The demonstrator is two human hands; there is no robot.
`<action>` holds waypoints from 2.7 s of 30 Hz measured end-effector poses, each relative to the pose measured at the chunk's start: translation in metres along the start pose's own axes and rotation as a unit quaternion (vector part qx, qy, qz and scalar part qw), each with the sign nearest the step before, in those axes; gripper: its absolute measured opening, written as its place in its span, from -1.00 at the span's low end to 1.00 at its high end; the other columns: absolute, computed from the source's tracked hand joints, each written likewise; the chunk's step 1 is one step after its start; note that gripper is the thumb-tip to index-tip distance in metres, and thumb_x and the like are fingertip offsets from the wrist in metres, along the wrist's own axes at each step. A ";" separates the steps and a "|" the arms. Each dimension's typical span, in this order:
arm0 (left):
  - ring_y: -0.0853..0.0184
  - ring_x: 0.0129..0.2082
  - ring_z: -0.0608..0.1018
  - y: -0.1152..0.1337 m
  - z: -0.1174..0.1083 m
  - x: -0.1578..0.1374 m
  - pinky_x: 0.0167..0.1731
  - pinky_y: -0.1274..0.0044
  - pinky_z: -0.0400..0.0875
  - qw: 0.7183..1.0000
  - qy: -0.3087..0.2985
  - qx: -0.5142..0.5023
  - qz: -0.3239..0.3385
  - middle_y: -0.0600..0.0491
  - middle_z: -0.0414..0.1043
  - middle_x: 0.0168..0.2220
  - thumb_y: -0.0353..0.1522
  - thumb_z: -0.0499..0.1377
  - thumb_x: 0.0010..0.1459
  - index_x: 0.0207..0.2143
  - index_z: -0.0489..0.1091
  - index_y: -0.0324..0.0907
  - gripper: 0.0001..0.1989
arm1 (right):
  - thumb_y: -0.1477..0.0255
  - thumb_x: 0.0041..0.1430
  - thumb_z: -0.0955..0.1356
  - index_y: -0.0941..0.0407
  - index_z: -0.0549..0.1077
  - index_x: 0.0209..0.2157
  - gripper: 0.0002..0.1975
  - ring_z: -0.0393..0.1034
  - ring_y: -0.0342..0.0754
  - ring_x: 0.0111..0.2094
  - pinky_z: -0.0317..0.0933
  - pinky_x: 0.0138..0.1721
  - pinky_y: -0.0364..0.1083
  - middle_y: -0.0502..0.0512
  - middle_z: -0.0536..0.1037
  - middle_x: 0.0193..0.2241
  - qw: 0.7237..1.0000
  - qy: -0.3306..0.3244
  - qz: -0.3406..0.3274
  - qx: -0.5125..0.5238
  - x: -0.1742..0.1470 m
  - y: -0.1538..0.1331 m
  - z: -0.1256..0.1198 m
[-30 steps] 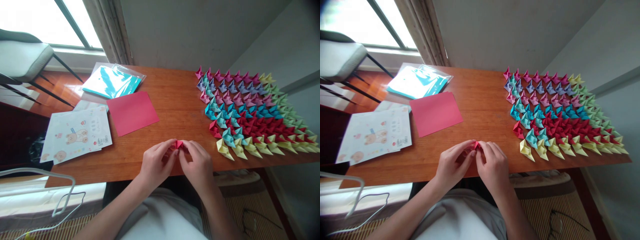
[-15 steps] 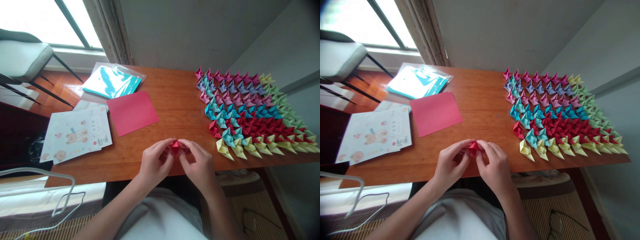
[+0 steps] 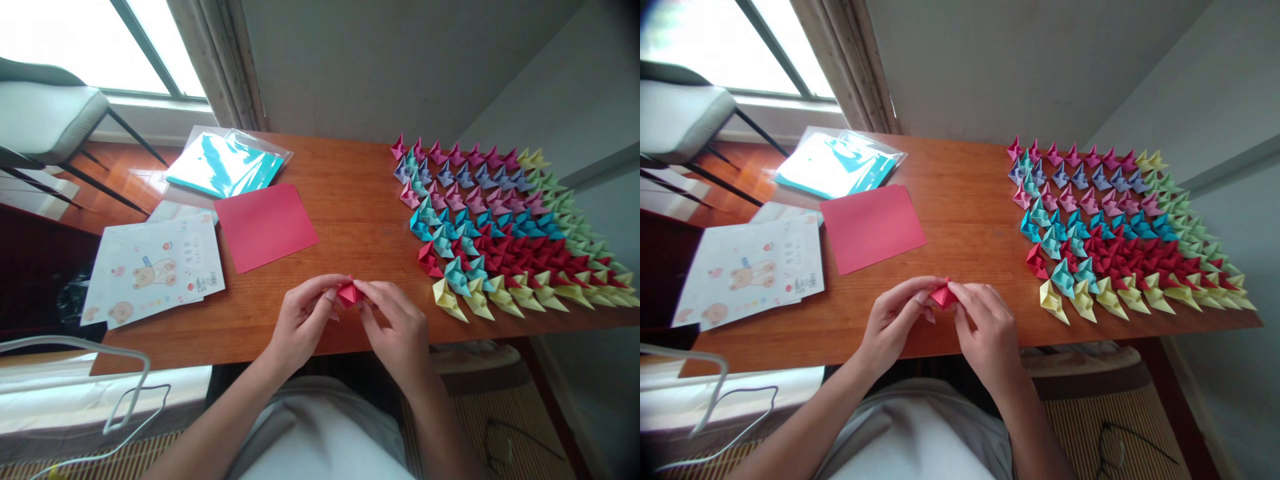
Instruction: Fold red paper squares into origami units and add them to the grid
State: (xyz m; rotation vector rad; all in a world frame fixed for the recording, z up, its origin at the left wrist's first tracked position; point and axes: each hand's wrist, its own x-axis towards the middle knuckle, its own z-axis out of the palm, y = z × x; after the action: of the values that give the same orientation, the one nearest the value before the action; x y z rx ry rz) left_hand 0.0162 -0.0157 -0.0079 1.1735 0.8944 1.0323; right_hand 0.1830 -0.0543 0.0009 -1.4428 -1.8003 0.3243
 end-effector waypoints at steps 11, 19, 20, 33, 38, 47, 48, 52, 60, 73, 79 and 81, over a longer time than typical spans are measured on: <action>0.29 -0.14 0.61 -0.002 0.002 0.001 -0.12 0.54 0.55 1.000 -0.020 -0.005 -0.021 -0.06 0.57 -0.09 -0.32 0.29 0.22 -0.04 0.50 -0.18 -0.73 | 0.61 0.28 0.31 0.05 0.46 0.05 -0.65 0.50 0.01 -0.15 0.42 -0.09 0.00 0.16 0.60 -0.15 1.000 0.007 0.011 -0.013 -0.003 -0.001 0.002; 0.27 -0.15 0.62 -0.001 0.003 0.001 -0.12 0.51 0.54 0.999 -0.023 0.033 -0.006 -0.11 0.57 -0.09 -0.37 0.32 0.16 0.00 0.44 -0.22 -0.66 | 0.49 0.32 0.31 0.05 0.43 0.06 -0.70 0.49 -0.01 -0.08 0.40 -0.08 -0.03 0.13 0.58 -0.10 0.990 -0.019 0.110 0.083 -0.001 -0.002 -0.002; 0.27 -0.15 0.62 -0.001 0.003 0.001 -0.12 0.50 0.55 0.999 -0.024 0.045 0.001 -0.11 0.57 -0.09 -0.37 0.32 0.16 0.00 0.44 -0.22 -0.66 | 0.45 0.32 0.32 0.05 0.46 0.02 -0.74 0.49 0.00 -0.10 0.40 -0.10 -0.04 0.12 0.58 -0.12 0.988 -0.024 0.123 0.091 0.000 -0.002 -0.002; 0.25 -0.21 0.62 -0.001 0.003 0.001 -0.19 0.48 0.57 0.994 -0.024 0.104 0.010 -0.10 0.57 -0.18 -0.27 0.29 0.21 -0.03 0.47 -0.22 -0.69 | 0.29 0.23 0.42 0.07 0.51 -0.11 -0.77 0.56 0.02 -0.19 0.47 -0.15 -0.01 0.14 0.63 -0.16 0.932 0.017 0.257 0.254 -0.006 0.001 0.007; 0.28 -0.24 0.62 -0.004 0.002 0.000 -0.20 0.49 0.56 0.997 -0.011 0.080 0.005 -0.07 0.60 -0.21 -0.29 0.32 0.18 -0.06 0.49 -0.21 -0.70 | 0.28 0.21 0.44 0.07 0.51 -0.16 -0.78 0.56 0.02 -0.19 0.47 -0.17 -0.02 0.14 0.62 -0.18 0.920 0.029 0.265 0.286 -0.007 0.005 0.010; 0.27 -0.30 0.63 -0.005 0.003 0.002 -0.26 0.50 0.56 0.996 0.004 0.086 0.003 -0.06 0.62 -0.26 -0.27 0.30 0.19 -0.19 0.53 -0.21 -0.79 | 0.26 0.20 0.45 0.08 0.48 -0.20 -0.78 0.55 0.00 -0.24 0.45 -0.20 -0.05 0.11 0.61 -0.25 0.927 0.023 0.261 0.270 -0.008 0.007 0.013; 0.27 -0.31 0.63 -0.005 0.003 0.002 -0.28 0.51 0.55 0.995 0.006 0.097 0.004 -0.05 0.62 -0.28 -0.26 0.29 0.20 -0.22 0.54 -0.20 -0.81 | 0.26 0.20 0.45 0.08 0.48 -0.21 -0.79 0.55 -0.01 -0.25 0.45 -0.21 -0.05 0.10 0.61 -0.27 0.929 0.022 0.259 0.263 -0.008 0.007 0.013; 0.31 -0.41 0.60 -0.005 0.003 0.002 -0.39 0.56 0.51 0.990 0.017 0.138 0.012 -0.01 0.62 -0.38 -0.26 0.27 0.21 -0.31 0.56 -0.20 -0.83 | 0.28 0.23 0.42 0.07 0.51 -0.22 -0.84 0.55 -0.01 -0.26 0.45 -0.21 -0.05 0.09 0.61 -0.29 0.945 0.001 0.233 0.231 -0.005 0.006 0.011; 0.32 -0.44 0.60 -0.006 0.002 0.003 -0.41 0.57 0.49 0.990 0.007 0.142 0.003 0.00 0.62 -0.40 -0.27 0.27 0.21 -0.33 0.56 -0.21 -0.82 | 0.29 0.25 0.41 0.08 0.55 -0.26 -0.84 0.56 0.01 -0.27 0.48 -0.22 -0.03 0.10 0.63 -0.31 0.949 -0.025 0.221 0.225 0.000 0.006 0.007; 0.30 -0.40 0.61 -0.009 0.001 0.003 -0.35 0.55 0.52 0.996 0.000 0.089 -0.018 -0.02 0.63 -0.37 -0.28 0.29 0.18 -0.30 0.56 -0.22 -0.83 | 0.27 0.20 0.45 0.08 0.55 -0.25 -0.82 0.55 -0.01 -0.28 0.45 -0.20 -0.05 0.08 0.62 -0.30 0.921 -0.020 0.282 0.267 0.001 0.004 0.008; 0.31 -0.37 0.60 -0.007 0.001 0.003 -0.33 0.56 0.50 0.997 -0.008 0.063 -0.036 -0.02 0.61 -0.34 -0.29 0.30 0.17 -0.26 0.54 -0.25 -0.81 | 0.27 0.23 0.44 0.06 0.55 -0.27 -0.85 0.50 -0.06 -0.30 0.40 -0.25 -0.10 0.03 0.59 -0.32 0.911 -0.005 0.281 0.301 0.002 0.003 0.010; 0.31 -0.36 0.59 -0.004 -0.004 0.004 -0.33 0.56 0.50 0.995 -0.045 0.071 -0.054 -0.03 0.61 -0.34 -0.27 0.29 0.19 -0.25 0.55 -0.26 -0.79 | 0.30 0.24 0.43 0.06 0.55 -0.30 -0.87 0.48 -0.07 -0.31 0.37 -0.25 -0.11 0.02 0.57 -0.35 0.931 -0.027 0.242 0.271 0.004 0.006 0.006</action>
State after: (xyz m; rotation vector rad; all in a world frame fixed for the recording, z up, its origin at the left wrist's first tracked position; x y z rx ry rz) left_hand 0.0145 -0.0116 -0.0122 1.2658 0.9617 0.8318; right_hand 0.1829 -0.0469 -0.0048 -1.4468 -1.2227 1.0343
